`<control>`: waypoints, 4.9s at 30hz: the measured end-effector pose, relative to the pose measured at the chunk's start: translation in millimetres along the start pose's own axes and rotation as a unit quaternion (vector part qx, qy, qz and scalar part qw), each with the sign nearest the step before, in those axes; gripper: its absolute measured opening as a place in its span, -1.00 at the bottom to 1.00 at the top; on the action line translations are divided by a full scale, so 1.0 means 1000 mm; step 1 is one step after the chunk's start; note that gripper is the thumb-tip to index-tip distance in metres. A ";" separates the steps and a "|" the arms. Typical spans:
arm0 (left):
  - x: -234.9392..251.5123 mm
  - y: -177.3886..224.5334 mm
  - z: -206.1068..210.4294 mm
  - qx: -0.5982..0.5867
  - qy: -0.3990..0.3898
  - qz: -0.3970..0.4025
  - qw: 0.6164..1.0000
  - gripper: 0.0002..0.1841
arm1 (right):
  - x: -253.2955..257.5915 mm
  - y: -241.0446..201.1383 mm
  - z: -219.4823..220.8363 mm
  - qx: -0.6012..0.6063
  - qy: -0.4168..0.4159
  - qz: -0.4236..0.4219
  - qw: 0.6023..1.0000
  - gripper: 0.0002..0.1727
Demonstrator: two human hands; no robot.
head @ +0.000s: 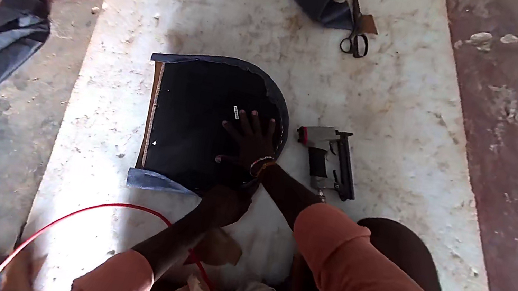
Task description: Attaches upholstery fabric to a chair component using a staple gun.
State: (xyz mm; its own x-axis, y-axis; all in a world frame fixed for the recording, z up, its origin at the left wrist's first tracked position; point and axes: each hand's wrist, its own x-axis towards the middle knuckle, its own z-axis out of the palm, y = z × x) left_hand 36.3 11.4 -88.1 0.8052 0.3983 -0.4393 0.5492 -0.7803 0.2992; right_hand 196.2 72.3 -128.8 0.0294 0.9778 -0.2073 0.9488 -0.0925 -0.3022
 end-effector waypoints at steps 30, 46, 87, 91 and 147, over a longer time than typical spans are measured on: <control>0.041 -0.039 -0.014 -0.075 0.205 -0.205 0.954 -0.48 | -0.122 0.091 -0.025 0.109 0.032 0.371 0.922 0.03; 0.067 -0.059 -0.006 -0.114 0.271 -0.226 0.929 -0.46 | -0.128 0.029 -0.047 0.252 -0.062 0.161 0.952 -0.68; 0.110 0.005 -0.051 -0.256 0.201 -0.306 0.894 -0.68 | -0.102 0.083 -0.071 0.197 -0.016 0.178 0.964 -0.57; 0.109 0.006 -0.052 -0.246 0.184 -0.324 0.895 -0.68 | -0.099 0.074 -0.072 0.159 -0.032 0.183 0.970 -0.59; 0.000 -0.039 -0.011 0.007 0.128 -0.043 0.991 -0.43 | -0.008 -0.020 -0.030 0.076 0.029 -0.006 0.997 -0.21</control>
State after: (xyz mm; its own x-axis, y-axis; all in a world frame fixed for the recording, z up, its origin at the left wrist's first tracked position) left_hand 17.1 47.1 -90.4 0.7868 0.5713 -0.2335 0.6166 -0.7443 0.2566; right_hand 186.6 71.8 -93.1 0.0414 0.9877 -0.1505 0.8908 -0.1047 -0.4422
